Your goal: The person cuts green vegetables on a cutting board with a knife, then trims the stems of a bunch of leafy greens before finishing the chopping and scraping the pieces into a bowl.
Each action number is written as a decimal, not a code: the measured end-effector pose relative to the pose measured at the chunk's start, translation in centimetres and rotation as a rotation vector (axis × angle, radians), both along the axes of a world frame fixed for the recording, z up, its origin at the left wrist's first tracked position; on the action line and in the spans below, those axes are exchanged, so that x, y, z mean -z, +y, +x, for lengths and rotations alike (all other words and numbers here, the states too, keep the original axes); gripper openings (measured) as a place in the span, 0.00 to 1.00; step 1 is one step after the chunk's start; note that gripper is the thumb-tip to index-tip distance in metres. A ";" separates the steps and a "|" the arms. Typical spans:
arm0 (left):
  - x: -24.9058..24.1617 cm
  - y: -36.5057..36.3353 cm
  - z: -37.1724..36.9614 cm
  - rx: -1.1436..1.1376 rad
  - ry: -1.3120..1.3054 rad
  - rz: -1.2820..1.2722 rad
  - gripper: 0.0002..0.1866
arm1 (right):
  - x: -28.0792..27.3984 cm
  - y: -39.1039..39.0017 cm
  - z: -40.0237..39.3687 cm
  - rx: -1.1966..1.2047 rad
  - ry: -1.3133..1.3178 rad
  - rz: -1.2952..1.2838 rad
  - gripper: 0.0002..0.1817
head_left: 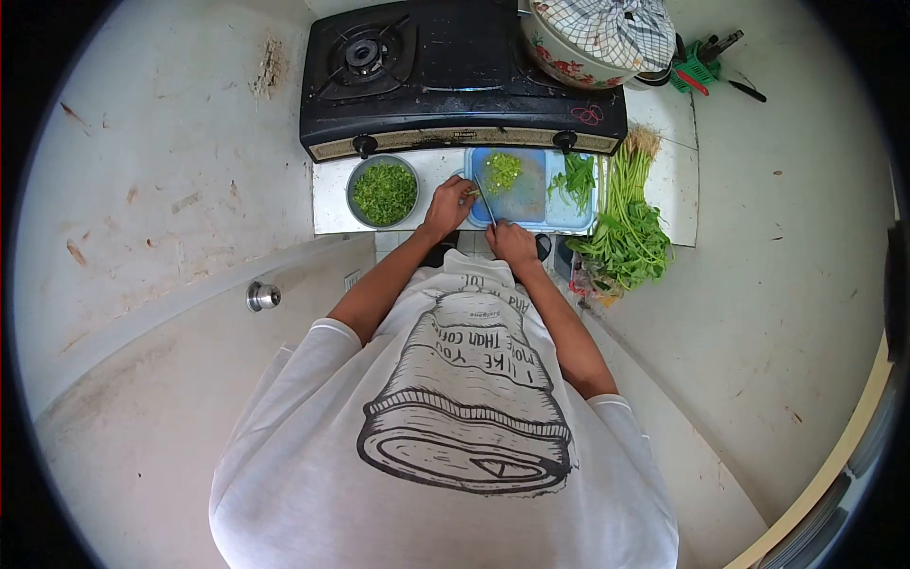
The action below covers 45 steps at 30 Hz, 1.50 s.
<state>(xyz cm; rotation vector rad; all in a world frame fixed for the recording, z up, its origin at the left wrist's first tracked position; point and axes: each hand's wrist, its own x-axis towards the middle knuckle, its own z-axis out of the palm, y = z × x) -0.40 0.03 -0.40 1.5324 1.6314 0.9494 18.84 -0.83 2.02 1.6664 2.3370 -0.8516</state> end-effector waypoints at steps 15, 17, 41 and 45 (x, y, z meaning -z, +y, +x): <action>-0.5 0.7 -0.1 0.046 0.032 0.005 0.07 | -0.4 0.5 -0.2 -0.017 0.029 0.000 0.25; -0.5 0.7 -0.1 0.050 0.057 0.002 0.08 | -0.2 0.6 -0.4 -0.019 0.020 -0.001 0.24; -0.2 0.4 0.1 0.003 -0.037 -0.008 0.07 | -0.2 1.3 0.3 -0.038 0.023 -0.009 0.24; -0.1 0.4 -0.1 0.019 0.000 0.011 0.07 | -0.5 1.5 0.8 -0.022 0.042 -0.001 0.24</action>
